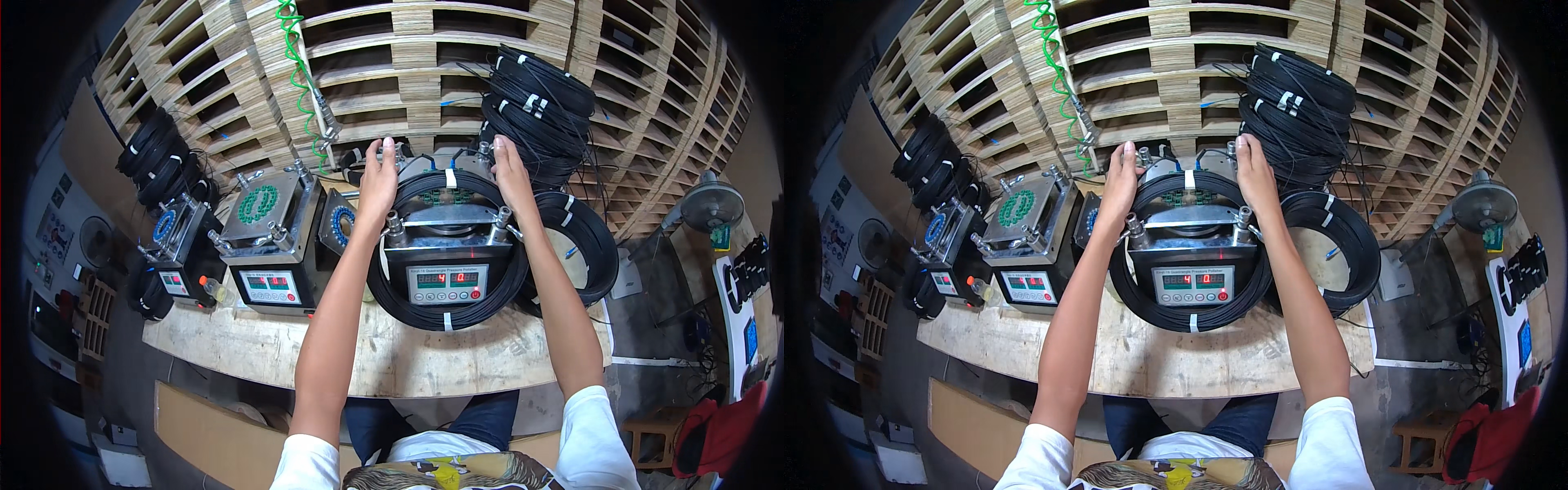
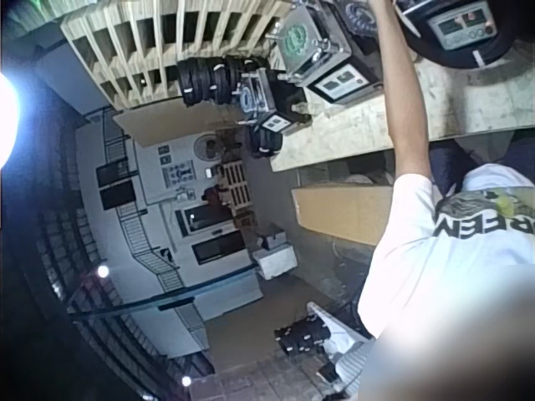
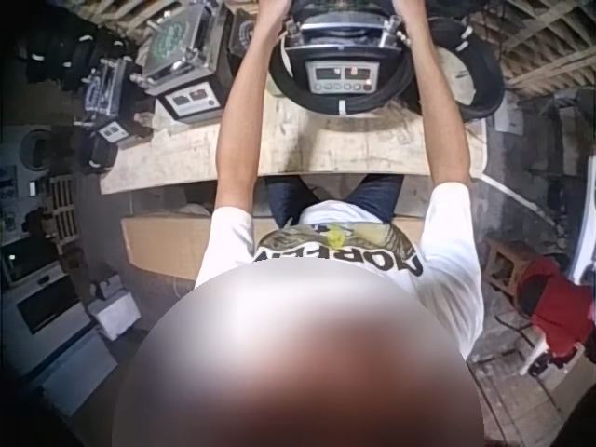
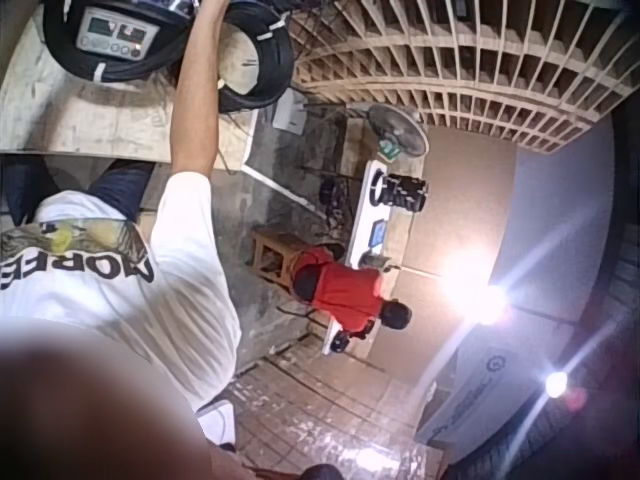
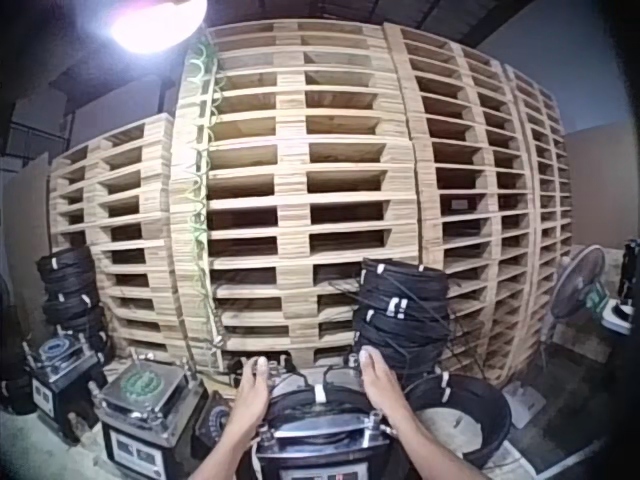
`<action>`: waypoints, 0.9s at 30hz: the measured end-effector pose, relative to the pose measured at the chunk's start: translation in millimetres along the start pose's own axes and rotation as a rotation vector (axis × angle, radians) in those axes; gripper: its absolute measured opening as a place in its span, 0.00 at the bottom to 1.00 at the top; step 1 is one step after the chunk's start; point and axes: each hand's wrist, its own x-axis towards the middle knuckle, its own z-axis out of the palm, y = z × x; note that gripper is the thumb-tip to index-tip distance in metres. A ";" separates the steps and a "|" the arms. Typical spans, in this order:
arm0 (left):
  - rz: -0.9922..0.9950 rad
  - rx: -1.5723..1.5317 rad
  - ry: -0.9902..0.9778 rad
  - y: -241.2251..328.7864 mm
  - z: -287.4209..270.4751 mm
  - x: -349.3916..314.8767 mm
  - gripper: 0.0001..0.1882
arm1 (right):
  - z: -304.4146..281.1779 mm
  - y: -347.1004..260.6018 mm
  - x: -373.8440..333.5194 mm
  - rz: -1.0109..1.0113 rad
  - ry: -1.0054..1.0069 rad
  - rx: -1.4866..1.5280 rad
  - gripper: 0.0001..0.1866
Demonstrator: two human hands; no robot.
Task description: Using a machine to secure or tape a coil of black electrical cable.
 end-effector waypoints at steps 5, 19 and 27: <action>-0.014 -0.025 0.036 -4.4 6.0 3.2 0.46 | -1.8 11.6 6.9 -0.083 -0.055 0.005 0.35; -0.016 -0.050 -0.062 14.3 0.1 -9.6 0.47 | -6.9 -16.7 -7.5 0.074 -0.029 -0.094 0.35; -0.059 -0.018 0.016 -0.3 5.1 3.2 0.48 | -2.5 6.6 4.8 -0.109 -0.043 0.000 0.32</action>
